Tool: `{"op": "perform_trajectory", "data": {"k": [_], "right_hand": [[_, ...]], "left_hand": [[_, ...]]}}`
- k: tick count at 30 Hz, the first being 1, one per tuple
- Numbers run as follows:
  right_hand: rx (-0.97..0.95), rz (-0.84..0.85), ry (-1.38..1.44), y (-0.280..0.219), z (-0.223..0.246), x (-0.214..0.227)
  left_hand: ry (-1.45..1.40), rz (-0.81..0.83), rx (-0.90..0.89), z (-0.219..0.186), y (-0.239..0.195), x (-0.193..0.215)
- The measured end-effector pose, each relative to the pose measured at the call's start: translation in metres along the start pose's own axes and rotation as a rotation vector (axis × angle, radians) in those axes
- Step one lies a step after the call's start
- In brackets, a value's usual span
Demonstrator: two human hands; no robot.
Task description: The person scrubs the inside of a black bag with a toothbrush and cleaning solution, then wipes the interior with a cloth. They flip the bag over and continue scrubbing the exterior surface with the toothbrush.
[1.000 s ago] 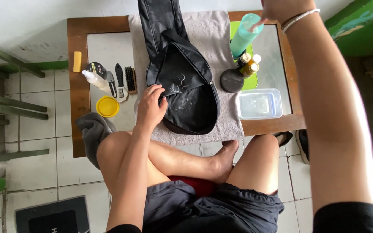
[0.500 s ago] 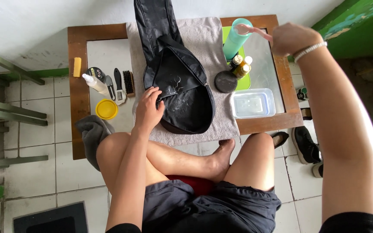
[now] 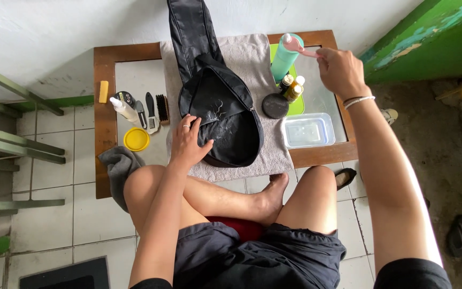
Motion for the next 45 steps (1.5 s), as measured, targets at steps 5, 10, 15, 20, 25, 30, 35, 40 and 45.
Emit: {"op": "perform_trajectory", "data": {"k": [5,10,15,20,25,30,35,40,45], "right_hand": [[-0.068,-0.093,0.097,-0.013,-0.001,-0.001],[-0.130,-0.096,0.196,-0.019,-0.005,-0.008],[-0.185,-0.109,0.282,-0.022,-0.004,-0.009],[-0.187,-0.162,0.339,-0.026,-0.005,-0.009],[-0.200,-0.197,0.323,-0.028,-0.006,-0.012],[-0.240,-0.168,0.339,-0.037,-0.004,-0.021],[-0.277,-0.147,0.837,-0.086,0.023,-0.051],[-0.328,0.233,0.922,-0.172,0.093,-0.102],[-0.264,0.242,0.759,-0.184,0.182,-0.073]], "left_hand": [[0.072,0.065,-0.039,0.004,-0.005,-0.008],[0.036,0.161,-0.014,0.008,-0.008,-0.013],[-0.016,0.202,0.025,0.012,-0.009,-0.015],[0.002,0.194,0.030,0.009,-0.008,-0.012],[0.085,0.183,-0.004,0.010,-0.010,-0.017],[0.043,0.188,0.002,0.008,-0.013,-0.017],[-0.183,0.262,0.116,-0.003,-0.008,0.010],[-0.207,0.036,0.051,0.003,-0.003,0.019],[-0.078,0.044,0.078,0.000,-0.001,0.027]]}}
Point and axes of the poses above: each hand's wrist, its own y-axis towards the middle knuckle, its own x-axis out of the back of the hand, z = x × y, the point moved 8 cm from there along y, towards the middle knuckle
